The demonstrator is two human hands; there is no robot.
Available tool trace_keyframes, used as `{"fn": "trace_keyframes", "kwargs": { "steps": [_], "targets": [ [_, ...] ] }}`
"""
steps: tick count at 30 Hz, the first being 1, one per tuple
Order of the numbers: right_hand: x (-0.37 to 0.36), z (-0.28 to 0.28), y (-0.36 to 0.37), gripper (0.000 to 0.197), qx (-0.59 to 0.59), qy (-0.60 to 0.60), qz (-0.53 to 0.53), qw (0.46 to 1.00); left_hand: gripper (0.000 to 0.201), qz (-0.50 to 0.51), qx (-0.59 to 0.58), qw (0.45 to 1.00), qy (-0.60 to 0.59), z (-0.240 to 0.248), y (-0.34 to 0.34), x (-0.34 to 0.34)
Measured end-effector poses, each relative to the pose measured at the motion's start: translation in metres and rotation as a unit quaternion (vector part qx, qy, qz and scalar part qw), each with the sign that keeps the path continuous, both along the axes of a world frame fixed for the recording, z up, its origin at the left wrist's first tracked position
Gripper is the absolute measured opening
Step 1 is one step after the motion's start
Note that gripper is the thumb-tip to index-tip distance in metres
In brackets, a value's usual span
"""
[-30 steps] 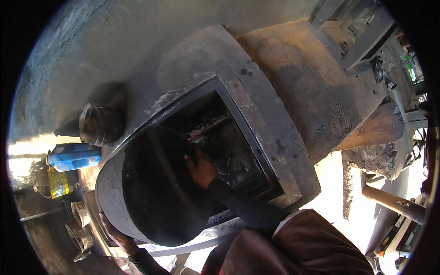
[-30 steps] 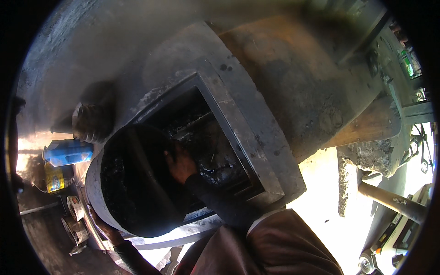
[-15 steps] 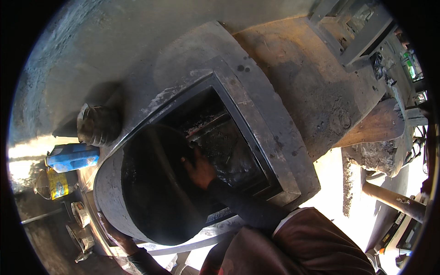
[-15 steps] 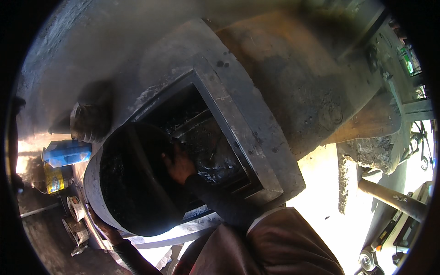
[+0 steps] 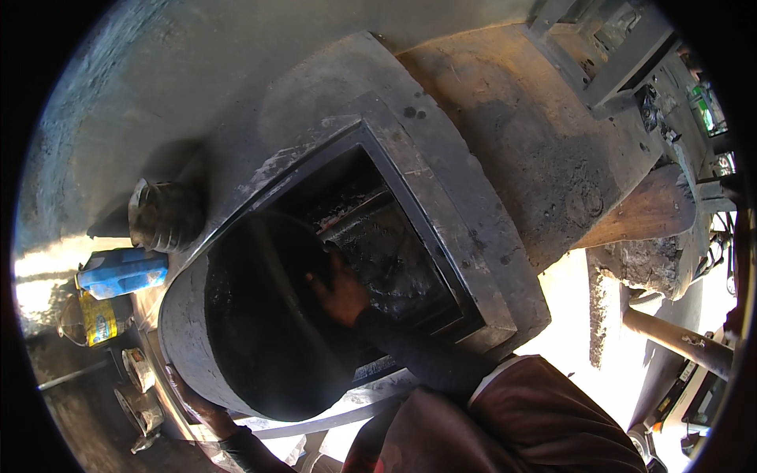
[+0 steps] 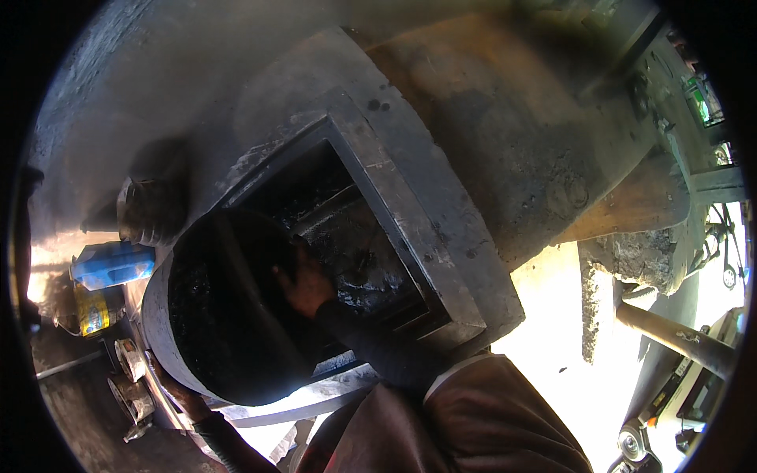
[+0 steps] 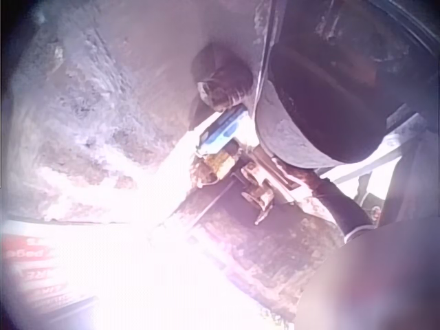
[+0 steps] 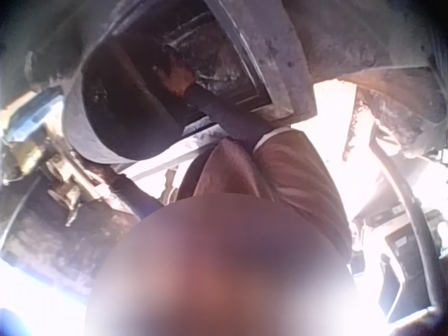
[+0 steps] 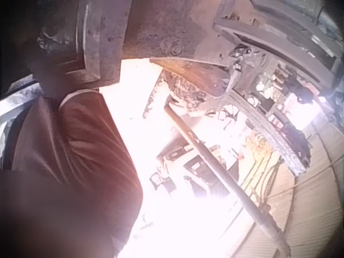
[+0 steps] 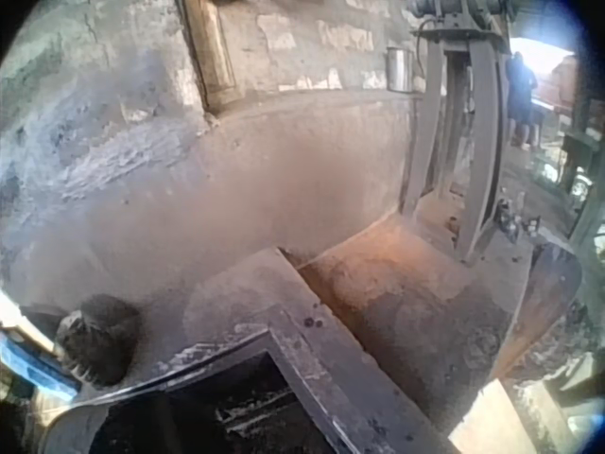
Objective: The person scrubs several small mechanical parts in a metal sink using a green brush and dark liquid, then places the cleaned parts on the sink edge. The person also pours liquid from a bucket into the sink during the process.
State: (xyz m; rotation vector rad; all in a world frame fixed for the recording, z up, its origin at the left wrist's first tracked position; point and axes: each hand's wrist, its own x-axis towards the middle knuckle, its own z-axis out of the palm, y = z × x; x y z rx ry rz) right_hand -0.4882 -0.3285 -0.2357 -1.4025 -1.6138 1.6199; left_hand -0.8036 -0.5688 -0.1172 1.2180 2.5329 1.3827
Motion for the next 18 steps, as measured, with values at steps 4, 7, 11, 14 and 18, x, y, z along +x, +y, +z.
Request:
{"fn": "trace_keyframes", "kwargs": {
  "steps": [4,7,11,14,18],
  "targets": [
    [0.001,0.002,0.000,0.088,-0.019,-0.024,0.016,0.999,0.058,0.010,0.027,0.996,-0.080,0.001,0.001,0.004],
    [0.003,0.003,0.000,0.089,-0.022,-0.023,0.020,0.999,0.057,-0.032,0.009,0.999,-0.001,0.002,0.002,0.007],
    [0.004,0.005,0.000,0.089,-0.019,-0.014,0.018,1.000,0.061,-0.052,-0.036,0.993,0.102,0.005,0.001,0.012],
    [0.004,0.006,0.001,0.089,-0.019,-0.022,0.023,0.999,0.075,-0.053,-0.063,0.989,0.121,0.007,0.001,0.016],
    [0.005,0.007,0.002,0.090,-0.016,-0.018,0.018,1.000,0.074,-0.041,-0.075,0.988,0.131,0.010,0.003,0.017]
  ]
}}
